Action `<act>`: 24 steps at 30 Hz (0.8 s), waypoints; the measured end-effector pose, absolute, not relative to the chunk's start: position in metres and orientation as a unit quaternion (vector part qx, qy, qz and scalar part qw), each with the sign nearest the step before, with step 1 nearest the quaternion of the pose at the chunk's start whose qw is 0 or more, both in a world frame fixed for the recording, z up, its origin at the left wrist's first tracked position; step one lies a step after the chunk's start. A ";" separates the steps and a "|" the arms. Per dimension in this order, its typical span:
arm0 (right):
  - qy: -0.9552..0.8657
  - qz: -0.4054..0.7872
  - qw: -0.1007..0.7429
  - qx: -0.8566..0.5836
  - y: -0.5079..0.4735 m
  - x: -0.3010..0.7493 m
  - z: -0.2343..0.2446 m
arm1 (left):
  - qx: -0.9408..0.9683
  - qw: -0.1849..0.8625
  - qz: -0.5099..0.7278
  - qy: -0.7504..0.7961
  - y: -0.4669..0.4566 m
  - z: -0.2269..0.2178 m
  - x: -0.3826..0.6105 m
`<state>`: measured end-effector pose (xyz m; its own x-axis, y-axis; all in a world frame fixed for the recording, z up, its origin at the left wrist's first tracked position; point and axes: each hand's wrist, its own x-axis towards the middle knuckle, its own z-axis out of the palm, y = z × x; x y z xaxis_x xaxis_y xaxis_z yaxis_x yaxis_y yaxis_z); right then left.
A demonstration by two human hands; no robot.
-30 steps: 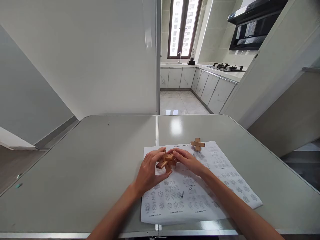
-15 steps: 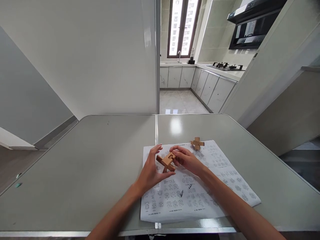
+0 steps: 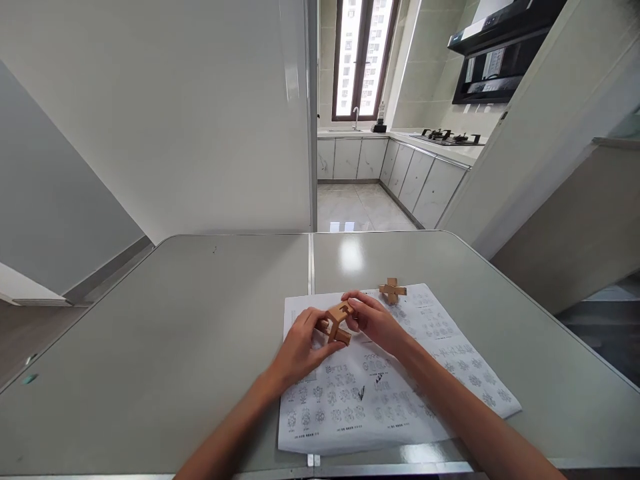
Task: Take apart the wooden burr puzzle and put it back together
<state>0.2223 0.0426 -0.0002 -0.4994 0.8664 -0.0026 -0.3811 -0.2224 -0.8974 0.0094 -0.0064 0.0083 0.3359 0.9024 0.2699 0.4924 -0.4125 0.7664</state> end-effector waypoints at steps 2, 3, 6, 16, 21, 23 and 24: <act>-0.445 0.712 0.457 -0.293 0.045 0.222 -0.003 | 0.758 0.299 0.351 0.461 -0.006 0.007 0.010; -0.443 0.694 0.474 -0.314 0.046 0.222 -0.005 | 0.757 0.301 0.348 0.464 -0.006 0.006 0.010; -0.470 0.611 0.503 -0.390 0.051 0.220 -0.012 | 0.752 0.305 0.342 0.474 -0.006 0.003 0.010; -0.665 0.405 0.448 -0.440 0.045 0.211 -0.024 | 0.742 0.322 0.337 0.482 -0.005 -0.001 0.007; -0.713 0.359 0.411 -0.440 0.044 0.210 -0.025 | 0.729 0.342 0.331 0.493 -0.005 0.001 0.006; -0.734 0.325 0.400 -0.442 0.043 0.209 -0.025 | 0.726 0.351 0.330 0.490 -0.006 0.003 0.007; -0.746 0.305 0.393 -0.443 0.043 0.209 -0.025 | 0.726 0.352 0.330 0.489 -0.006 0.003 0.007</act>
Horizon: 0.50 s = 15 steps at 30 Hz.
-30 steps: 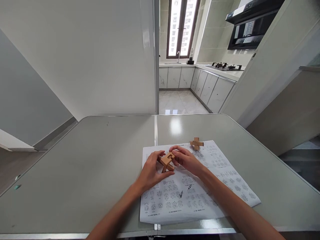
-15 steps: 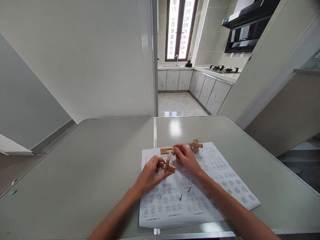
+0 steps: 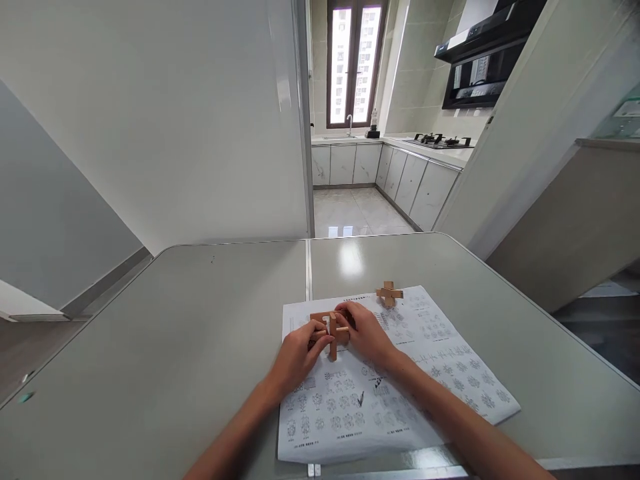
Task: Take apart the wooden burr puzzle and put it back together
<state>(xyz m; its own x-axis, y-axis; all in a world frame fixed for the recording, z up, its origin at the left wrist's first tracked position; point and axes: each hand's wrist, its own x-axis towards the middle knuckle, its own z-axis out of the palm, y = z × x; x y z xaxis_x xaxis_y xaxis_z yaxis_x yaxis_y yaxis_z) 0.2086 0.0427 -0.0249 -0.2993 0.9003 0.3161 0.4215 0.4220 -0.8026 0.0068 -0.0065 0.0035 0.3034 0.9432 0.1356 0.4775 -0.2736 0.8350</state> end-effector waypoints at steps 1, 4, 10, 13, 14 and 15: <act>-0.758 0.285 0.385 -0.443 0.042 0.208 -0.025 | 0.726 0.353 0.332 0.487 -0.007 0.004 0.007; -0.789 0.239 0.355 -0.441 0.040 0.207 -0.024 | 0.719 0.361 0.347 0.481 -0.006 0.005 0.007; -0.805 0.199 0.351 -0.434 0.041 0.207 -0.029 | 0.680 0.367 0.392 0.499 -0.005 0.007 0.006; -0.805 0.192 0.365 -0.428 0.043 0.207 -0.032 | 0.656 0.378 0.405 0.512 -0.003 0.008 0.006; -0.803 0.192 0.370 -0.426 0.043 0.207 -0.033 | 0.648 0.384 0.410 0.514 -0.003 0.008 0.006; -0.800 0.193 0.377 -0.426 0.043 0.206 -0.033 | 0.639 0.390 0.416 0.516 -0.002 0.007 0.006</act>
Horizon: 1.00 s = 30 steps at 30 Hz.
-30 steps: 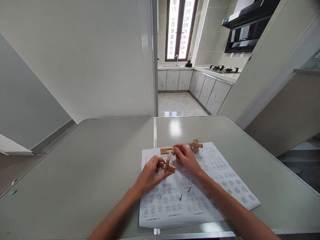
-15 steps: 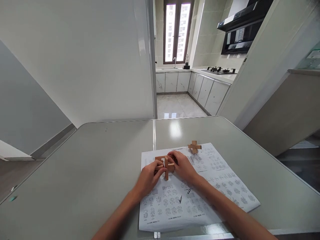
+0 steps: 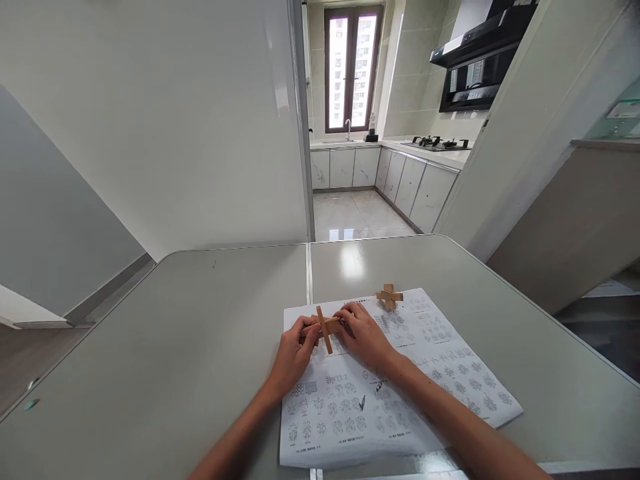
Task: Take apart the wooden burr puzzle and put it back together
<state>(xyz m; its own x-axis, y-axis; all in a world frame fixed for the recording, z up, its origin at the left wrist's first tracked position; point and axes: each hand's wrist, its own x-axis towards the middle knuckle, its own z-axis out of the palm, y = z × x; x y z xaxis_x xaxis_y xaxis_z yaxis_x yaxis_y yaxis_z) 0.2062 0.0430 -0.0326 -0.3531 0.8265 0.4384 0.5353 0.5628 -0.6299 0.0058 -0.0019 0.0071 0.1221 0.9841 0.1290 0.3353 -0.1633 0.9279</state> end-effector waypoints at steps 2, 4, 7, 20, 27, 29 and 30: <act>-0.787 0.203 0.399 -0.425 0.043 0.205 -0.031 | 0.621 0.407 0.428 0.515 0.000 0.005 0.005; -0.764 0.223 0.431 -0.425 0.042 0.205 -0.027 | 0.604 0.424 0.439 0.512 0.001 0.002 0.004; -0.729 0.271 0.472 -0.416 0.039 0.204 -0.021 | 0.589 0.438 0.446 0.512 0.003 -0.001 0.004; -0.831 0.296 0.383 -0.274 0.024 0.203 -0.007 | 0.653 0.399 0.400 0.505 -0.004 0.013 0.009; -0.835 0.277 0.391 -0.271 0.026 0.202 -0.007 | 0.656 0.403 0.412 0.487 -0.003 0.010 0.008; -0.832 0.276 0.400 -0.269 0.026 0.201 -0.008 | 0.658 0.407 0.411 0.483 -0.003 0.010 0.008; -0.831 0.275 0.402 -0.268 0.027 0.201 -0.008 | 0.658 0.409 0.411 0.481 -0.003 0.010 0.008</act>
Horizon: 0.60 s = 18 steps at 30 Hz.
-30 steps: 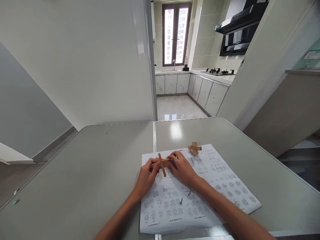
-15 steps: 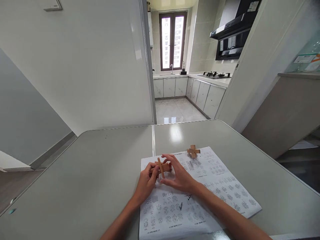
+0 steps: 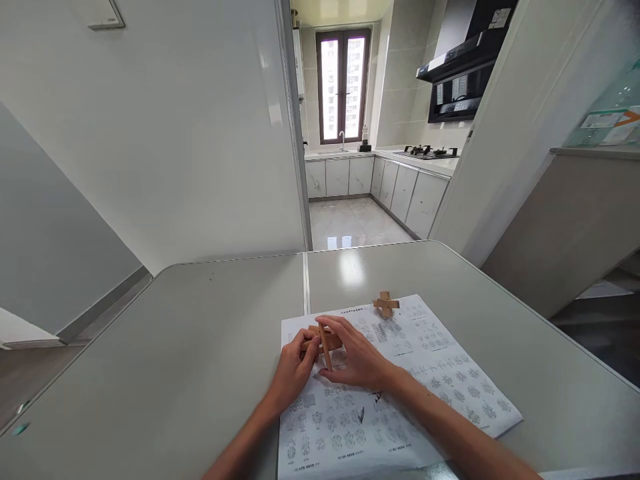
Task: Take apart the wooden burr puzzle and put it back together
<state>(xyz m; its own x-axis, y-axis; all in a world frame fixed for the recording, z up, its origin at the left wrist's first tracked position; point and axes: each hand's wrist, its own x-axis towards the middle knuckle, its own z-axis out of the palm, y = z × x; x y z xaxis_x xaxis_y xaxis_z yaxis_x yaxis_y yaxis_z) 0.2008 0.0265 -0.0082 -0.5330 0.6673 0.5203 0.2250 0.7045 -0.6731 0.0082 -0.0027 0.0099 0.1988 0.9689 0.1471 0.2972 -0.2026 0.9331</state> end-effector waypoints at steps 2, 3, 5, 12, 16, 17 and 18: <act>-0.830 0.276 0.403 -0.269 0.027 0.201 -0.008 | 0.658 0.411 0.410 0.480 -0.003 0.010 0.008; -0.830 0.275 0.403 -0.270 0.027 0.201 -0.007 | 0.658 0.412 0.410 0.479 -0.003 0.010 0.008; -0.830 0.272 0.405 -0.270 0.027 0.201 -0.006 | 0.660 0.413 0.408 0.477 -0.002 0.009 0.007; -0.821 0.272 0.417 -0.278 0.029 0.203 -0.002 | 0.651 0.441 0.395 0.475 0.000 0.007 0.003; -0.814 0.293 0.419 -0.275 0.030 0.204 0.001 | 0.654 0.450 0.390 0.466 0.002 0.010 0.002; -0.814 0.298 0.417 -0.273 0.029 0.204 0.001 | 0.655 0.452 0.389 0.464 0.002 0.012 0.002; -0.814 0.302 0.415 -0.271 0.029 0.204 0.002 | 0.655 0.455 0.388 0.462 0.002 0.013 0.002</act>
<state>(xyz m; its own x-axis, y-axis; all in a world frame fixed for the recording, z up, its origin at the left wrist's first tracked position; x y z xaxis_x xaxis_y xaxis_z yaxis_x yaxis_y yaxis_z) 0.2041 0.0294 0.0020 -0.5086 0.6925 0.5116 0.1916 0.6703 -0.7169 0.0017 0.0021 0.0126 0.2712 0.9585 0.0880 0.2526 -0.1591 0.9544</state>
